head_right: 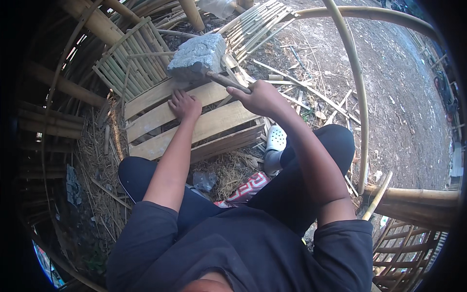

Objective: The person uses a hammer to drive small nails or stakes into bamboo slats and supports to secure them, occasionally using a large stone as a weight or anchor point.

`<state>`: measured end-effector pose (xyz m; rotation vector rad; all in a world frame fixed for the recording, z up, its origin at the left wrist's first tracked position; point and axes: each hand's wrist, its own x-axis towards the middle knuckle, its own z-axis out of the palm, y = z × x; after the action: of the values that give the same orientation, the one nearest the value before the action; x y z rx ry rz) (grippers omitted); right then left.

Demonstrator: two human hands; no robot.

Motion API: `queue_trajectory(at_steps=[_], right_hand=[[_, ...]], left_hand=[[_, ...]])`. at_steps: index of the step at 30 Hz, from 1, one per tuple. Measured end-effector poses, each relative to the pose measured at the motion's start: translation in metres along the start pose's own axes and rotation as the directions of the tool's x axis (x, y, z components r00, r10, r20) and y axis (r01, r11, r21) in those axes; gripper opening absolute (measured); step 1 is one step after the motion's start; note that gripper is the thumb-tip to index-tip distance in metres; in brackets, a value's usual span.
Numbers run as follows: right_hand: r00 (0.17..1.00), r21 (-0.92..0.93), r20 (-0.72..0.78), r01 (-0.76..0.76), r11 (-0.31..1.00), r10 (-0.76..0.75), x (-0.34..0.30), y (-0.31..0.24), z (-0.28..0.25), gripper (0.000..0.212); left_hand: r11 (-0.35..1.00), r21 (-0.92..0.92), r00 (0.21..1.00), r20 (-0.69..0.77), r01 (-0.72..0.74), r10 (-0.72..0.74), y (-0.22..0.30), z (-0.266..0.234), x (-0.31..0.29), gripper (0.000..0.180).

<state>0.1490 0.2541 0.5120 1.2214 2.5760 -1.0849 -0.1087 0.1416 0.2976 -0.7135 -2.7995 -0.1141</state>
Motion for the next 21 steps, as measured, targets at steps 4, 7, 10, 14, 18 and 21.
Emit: queue_trajectory(at_steps=[4,7,10,14,18,21], right_hand=[[1.0,0.074,-0.004,0.002,0.997,-0.002,0.002,0.005,-0.001,0.082],[0.998,0.087,-0.036,-0.052,0.995,0.055,0.011,0.026,-0.001,0.082],[0.997,0.007,-0.071,-0.023,1.0,0.023,0.012,0.041,0.004,0.083],[0.995,-0.137,-0.03,0.09,0.987,-0.095,0.006,0.053,0.028,0.077],[0.958,-0.323,-0.014,0.267,0.908,-0.287,0.019,0.072,0.068,0.071],[0.913,-0.35,0.029,0.39,0.852,-0.406,0.027,0.077,0.087,0.067]], left_hand=[[1.0,-0.021,0.999,-0.04,-0.003,0.002,-0.001,0.003,0.001,0.06],[0.997,-0.071,0.997,-0.081,-0.024,0.019,-0.001,0.007,0.0,0.057],[0.986,-0.159,0.994,-0.106,-0.041,0.025,-0.005,0.01,0.002,0.06],[0.962,-0.274,0.993,-0.113,-0.013,-0.019,-0.01,0.018,0.005,0.056],[0.792,-0.609,0.995,-0.097,-0.048,-0.014,-0.031,0.028,0.014,0.052],[0.708,-0.702,0.997,-0.033,-0.077,0.075,-0.046,0.031,0.017,0.053]])
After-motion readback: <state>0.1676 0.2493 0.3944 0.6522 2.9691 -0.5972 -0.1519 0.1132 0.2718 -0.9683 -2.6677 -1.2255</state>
